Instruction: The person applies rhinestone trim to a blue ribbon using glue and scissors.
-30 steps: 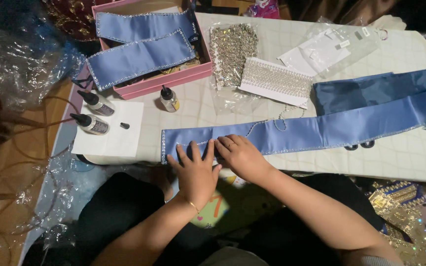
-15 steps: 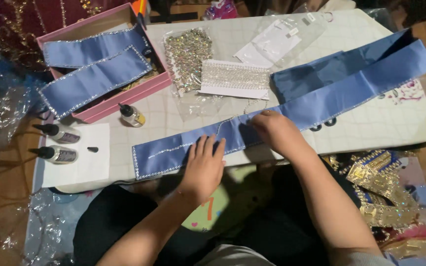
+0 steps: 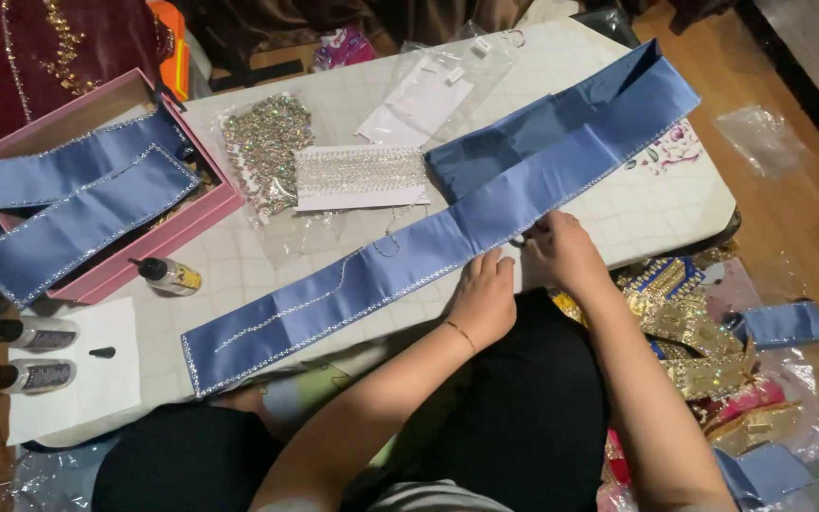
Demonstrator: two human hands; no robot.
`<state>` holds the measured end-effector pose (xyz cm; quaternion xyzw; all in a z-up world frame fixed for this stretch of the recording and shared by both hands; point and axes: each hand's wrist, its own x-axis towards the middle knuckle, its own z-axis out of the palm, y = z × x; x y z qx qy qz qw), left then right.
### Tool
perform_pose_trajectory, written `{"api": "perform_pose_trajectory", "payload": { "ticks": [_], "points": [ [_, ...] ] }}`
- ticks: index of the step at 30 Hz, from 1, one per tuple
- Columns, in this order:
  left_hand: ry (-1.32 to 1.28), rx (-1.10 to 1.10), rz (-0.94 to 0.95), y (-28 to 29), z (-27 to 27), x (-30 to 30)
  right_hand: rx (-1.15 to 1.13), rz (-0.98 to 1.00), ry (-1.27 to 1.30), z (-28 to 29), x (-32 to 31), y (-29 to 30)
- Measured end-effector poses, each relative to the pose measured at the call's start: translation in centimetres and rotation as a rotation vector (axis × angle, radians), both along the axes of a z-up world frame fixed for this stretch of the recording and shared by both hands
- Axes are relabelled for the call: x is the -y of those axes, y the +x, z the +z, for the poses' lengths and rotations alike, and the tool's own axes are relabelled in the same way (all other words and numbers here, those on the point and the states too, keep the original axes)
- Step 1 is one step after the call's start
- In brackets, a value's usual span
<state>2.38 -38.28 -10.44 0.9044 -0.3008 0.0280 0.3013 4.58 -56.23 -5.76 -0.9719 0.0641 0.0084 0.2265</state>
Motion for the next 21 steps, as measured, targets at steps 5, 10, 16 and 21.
{"api": "perform_pose_trajectory", "payload": {
  "ticks": [5,10,16,21],
  "points": [
    [0.032,-0.098,0.03,0.4,1.8,1.3,0.073,-0.017,0.021,-1.1,-0.1,1.0],
    [0.104,-0.189,0.013,1.2,1.8,1.2,0.001,-0.121,0.007,-1.1,-0.5,1.9],
    [0.145,-0.261,0.024,1.9,1.3,1.7,-0.06,-0.123,-0.2,-2.1,-0.1,2.8],
    [0.148,-0.279,0.013,1.8,2.6,1.4,-0.212,-0.072,-0.212,1.3,-0.8,0.9]
  ]
}}
